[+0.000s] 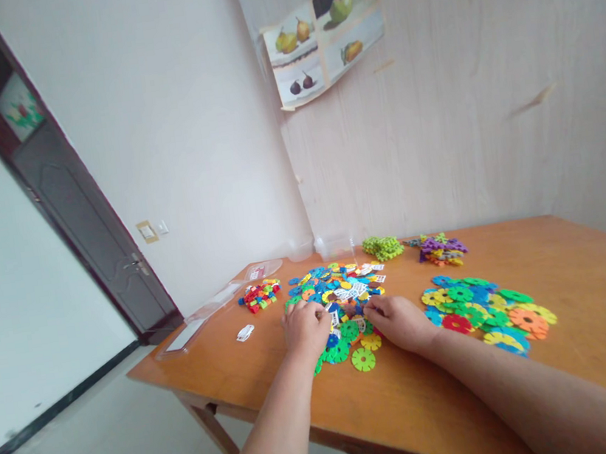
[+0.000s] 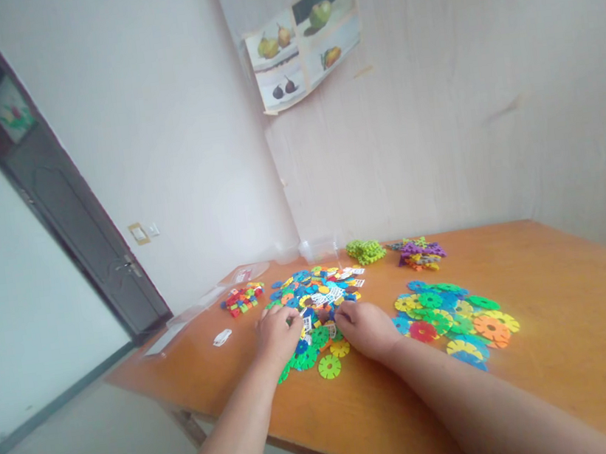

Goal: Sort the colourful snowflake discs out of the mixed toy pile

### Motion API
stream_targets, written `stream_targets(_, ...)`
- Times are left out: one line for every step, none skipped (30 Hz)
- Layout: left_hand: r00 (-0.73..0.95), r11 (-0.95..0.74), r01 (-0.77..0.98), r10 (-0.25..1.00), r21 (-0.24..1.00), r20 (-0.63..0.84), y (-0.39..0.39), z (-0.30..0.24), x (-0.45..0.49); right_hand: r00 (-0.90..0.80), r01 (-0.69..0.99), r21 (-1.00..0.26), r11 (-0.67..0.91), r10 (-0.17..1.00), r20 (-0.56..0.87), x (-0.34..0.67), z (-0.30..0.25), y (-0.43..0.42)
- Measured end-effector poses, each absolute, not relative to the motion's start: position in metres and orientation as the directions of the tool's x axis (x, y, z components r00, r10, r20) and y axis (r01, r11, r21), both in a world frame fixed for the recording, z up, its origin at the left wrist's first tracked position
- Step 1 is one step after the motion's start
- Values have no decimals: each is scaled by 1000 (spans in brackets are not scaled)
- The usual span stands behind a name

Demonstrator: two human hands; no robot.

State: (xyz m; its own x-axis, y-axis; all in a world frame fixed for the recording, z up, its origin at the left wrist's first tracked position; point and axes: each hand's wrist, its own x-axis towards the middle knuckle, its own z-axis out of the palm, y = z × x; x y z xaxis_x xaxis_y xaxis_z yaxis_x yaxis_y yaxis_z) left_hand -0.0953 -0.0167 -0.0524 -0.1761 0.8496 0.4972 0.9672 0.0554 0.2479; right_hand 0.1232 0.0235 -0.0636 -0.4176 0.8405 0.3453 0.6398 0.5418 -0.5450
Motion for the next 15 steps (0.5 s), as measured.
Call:
stream_targets(-180,57,966,849,253,498,-17,-52,-95,-419,640,-543,543,839,346,124,-63,23)
stream_targets(-183,57,965,847,256,500,-17,-51,-96,-419,641,-541,544,839,347,124,-63,23)
stream_targets(-188,61,964,843,257,504,-18,-51,-96,-420,643,-539,544,839,346,124,-63,23)
stream_targets(-191,65,965,840,256,508,-18,-51,-97,-420,643,-538,544,839,346,124,-63,23)
stream_targets(-194,69,965,835,253,514,-18,-50,-98,-421,644,-537,544,839,346,124,-63,23)
stream_targets(-196,70,965,831,251,521,-18,-50,-99,-421,644,-537,545,839,345,124,-63,23)
stream_targets(-201,73,965,826,252,527,-17,-51,-101,-422,645,-537,545,839,344,124,-64,24)
stream_targets(-207,76,963,822,258,531,-17,-51,-102,-422,644,-537,544,839,343,124,-64,24)
stream_targets(-213,76,961,818,267,535,-16,-52,-104,-423,644,-537,544,839,342,124,-65,25)
stream_targets(-218,71,957,813,280,540,-15,-53,-107,-423,644,-538,544,839,342,124,-65,25)
stream_targets(-224,62,953,807,298,547,-14,-54,-109,-422,644,-538,543,839,342,124,-66,26)
stream_targets(-224,43,947,802,320,554,-12,-55,-111,-423,643,-539,544,839,342,124,-66,26)
stream_targets(-219,15,939,797,344,564,-10,-56,-113,-425,641,-540,546,838,342,124,-67,26)
stream_targets(-211,-21,929,790,369,575,-9,-58,-115,-428,637,-542,548,836,342,124,-67,26)
stream_targets(-205,-57,916,782,396,588,-8,-58,-117,-432,633,-544,551,834,342,125,-66,26)
